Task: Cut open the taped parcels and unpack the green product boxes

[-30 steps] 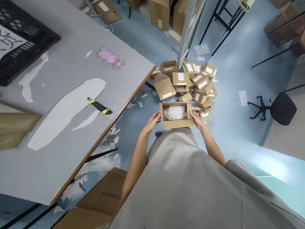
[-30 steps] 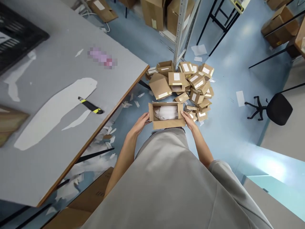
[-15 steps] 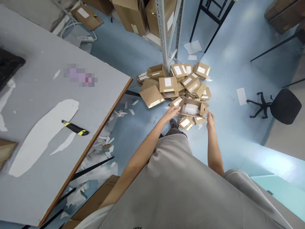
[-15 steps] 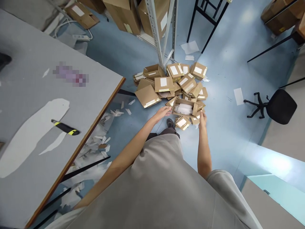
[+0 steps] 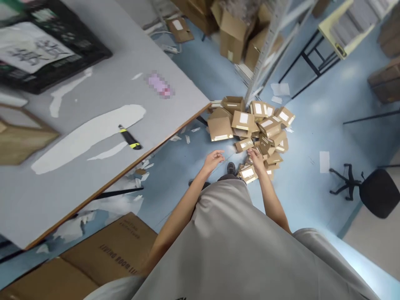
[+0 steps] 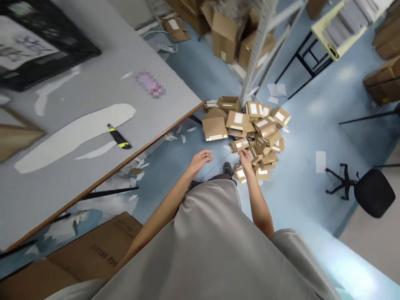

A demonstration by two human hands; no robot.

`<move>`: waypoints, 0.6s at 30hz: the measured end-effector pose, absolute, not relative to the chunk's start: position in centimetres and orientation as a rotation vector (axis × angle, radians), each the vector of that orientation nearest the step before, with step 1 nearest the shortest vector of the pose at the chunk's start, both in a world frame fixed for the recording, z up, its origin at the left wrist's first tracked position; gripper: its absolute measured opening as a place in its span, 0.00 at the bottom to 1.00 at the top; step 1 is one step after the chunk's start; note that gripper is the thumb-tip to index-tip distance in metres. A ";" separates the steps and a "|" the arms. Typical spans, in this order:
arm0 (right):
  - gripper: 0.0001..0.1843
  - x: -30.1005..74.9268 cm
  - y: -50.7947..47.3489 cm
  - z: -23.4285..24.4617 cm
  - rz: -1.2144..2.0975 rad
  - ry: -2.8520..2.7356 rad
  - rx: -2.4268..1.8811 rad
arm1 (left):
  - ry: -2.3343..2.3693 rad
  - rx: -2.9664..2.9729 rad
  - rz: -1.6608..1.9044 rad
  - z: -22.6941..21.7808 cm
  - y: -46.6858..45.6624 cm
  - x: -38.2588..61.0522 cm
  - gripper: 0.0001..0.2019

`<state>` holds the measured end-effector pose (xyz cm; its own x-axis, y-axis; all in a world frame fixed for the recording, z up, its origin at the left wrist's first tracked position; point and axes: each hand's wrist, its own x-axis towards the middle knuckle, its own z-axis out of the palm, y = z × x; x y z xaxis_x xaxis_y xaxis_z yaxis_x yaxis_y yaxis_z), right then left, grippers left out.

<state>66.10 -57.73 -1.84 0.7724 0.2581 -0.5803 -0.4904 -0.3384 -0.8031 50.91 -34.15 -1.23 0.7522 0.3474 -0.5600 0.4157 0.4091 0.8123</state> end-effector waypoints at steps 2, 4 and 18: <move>0.26 64.4 -52.6 -0.7 0.828 0.131 -1.747 | 0.808 1.124 0.061 -0.1 -31.9 47.6 0.25; 0.26 62.0 -47.5 0.6 0.937 0.032 -1.722 | 0.847 1.074 0.181 1.0 -29.4 43.9 0.26; 0.35 36.9 -19.9 6.6 1.522 -0.757 -1.538 | 1.139 0.801 0.969 5.7 -15.1 14.4 0.27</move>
<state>36.89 -19.90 6.61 0.0873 0.8663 -0.4919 -0.1306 -0.4795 -0.8677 14.37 -15.11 5.67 0.1256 0.9233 -0.3630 -0.2102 0.3823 0.8998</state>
